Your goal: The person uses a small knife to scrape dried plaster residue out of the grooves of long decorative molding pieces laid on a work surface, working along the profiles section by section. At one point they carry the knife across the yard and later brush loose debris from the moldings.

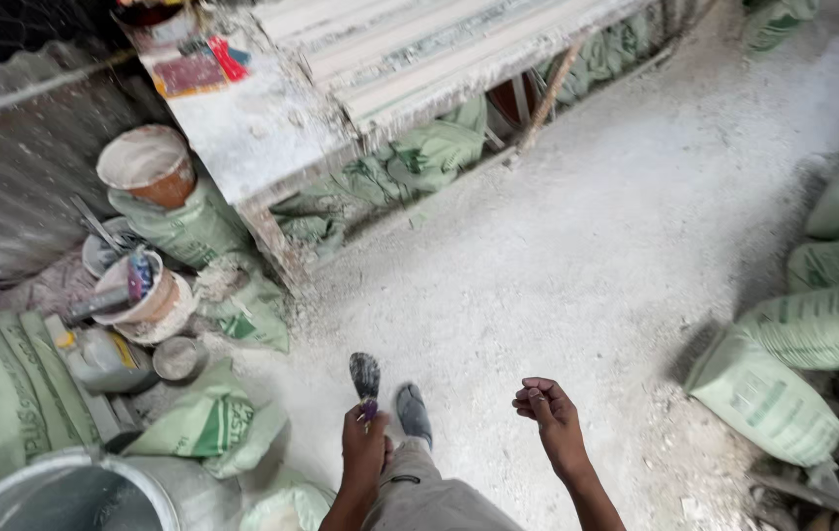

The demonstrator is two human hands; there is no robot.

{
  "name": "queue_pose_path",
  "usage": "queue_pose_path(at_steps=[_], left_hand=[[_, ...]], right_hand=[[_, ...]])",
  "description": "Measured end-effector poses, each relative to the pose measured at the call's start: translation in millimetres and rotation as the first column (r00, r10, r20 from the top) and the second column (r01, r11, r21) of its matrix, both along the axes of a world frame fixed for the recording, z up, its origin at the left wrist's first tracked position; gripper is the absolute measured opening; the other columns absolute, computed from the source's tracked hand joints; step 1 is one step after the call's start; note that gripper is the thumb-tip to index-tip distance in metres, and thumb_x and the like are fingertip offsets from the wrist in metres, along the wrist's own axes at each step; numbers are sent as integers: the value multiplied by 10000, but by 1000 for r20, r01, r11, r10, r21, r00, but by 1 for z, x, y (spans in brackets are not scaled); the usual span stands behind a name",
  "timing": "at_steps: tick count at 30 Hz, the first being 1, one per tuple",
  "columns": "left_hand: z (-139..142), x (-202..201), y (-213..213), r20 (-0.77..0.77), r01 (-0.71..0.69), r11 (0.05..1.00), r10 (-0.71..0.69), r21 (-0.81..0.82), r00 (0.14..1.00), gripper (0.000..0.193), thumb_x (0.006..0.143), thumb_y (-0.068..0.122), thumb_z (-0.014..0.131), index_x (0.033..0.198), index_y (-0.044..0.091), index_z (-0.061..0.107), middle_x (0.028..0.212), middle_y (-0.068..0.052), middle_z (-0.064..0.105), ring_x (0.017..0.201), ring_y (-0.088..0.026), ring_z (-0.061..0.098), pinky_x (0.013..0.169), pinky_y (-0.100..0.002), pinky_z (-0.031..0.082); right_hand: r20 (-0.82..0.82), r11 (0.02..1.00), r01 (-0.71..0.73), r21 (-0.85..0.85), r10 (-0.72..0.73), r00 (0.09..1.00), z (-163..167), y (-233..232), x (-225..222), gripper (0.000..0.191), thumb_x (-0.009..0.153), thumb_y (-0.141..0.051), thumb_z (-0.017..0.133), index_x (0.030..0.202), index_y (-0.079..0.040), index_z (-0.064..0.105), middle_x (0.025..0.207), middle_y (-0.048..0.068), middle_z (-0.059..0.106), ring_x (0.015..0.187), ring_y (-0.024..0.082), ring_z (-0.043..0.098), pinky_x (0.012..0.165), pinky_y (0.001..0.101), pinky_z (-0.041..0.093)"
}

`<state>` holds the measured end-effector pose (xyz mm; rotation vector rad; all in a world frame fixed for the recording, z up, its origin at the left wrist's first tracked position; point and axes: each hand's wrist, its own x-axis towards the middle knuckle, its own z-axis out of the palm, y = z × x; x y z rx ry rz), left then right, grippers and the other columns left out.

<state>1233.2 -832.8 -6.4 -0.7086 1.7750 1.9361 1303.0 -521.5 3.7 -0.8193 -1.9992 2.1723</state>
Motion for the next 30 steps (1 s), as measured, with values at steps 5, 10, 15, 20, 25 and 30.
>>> queue_pose_path(at_steps=[5,10,15,20,25,30], left_hand=[[30,-149,56,-190,111,990,-125,-83,974,402,936,229,657,1252,58,477,794,-53,603,516,-131,549,421,-315,434],[70,-283,111,-277,171,985,-167,-8,946,400,962,287,612,1290,102,478,895,2,633,589,-92,603,467,-271,492],[69,-393,187,-259,212,974,-226,-81,939,399,1008,358,606,1288,77,571,823,-33,604,571,-97,575,460,-272,460],[34,-459,275,-95,284,957,-289,-65,952,398,982,360,586,1309,132,570,792,-27,632,533,-114,539,464,-285,439],[20,-520,324,-410,281,921,-374,-271,832,389,1023,345,636,1270,46,668,857,-86,695,672,-112,610,604,-294,501],[20,-599,347,-160,326,871,-405,-368,900,486,972,371,628,1381,108,612,829,-97,725,600,-139,592,580,-328,489]], right_hand=[[-2,996,-86,-21,86,996,8,22,-129,285,1023,-171,536,1218,11,636,1012,137,723,935,228,730,855,376,606],[19,993,-38,-113,40,999,-2,65,-224,329,1031,-202,522,1270,6,612,1048,139,710,963,234,727,840,387,592],[103,998,-51,-42,55,993,-27,143,-339,359,1025,-245,497,1277,-17,613,1070,133,729,978,229,739,844,380,598],[138,1000,-26,12,24,990,-27,241,-445,356,1037,-237,492,1287,-21,622,1094,124,727,989,222,723,844,365,572],[135,967,-193,166,172,976,-9,308,-558,332,1037,-249,510,1259,-32,628,1058,86,750,961,192,725,836,346,576],[121,947,-287,142,271,955,-7,339,-657,312,1026,-200,517,1268,-31,617,1055,79,730,968,173,699,833,336,559]])
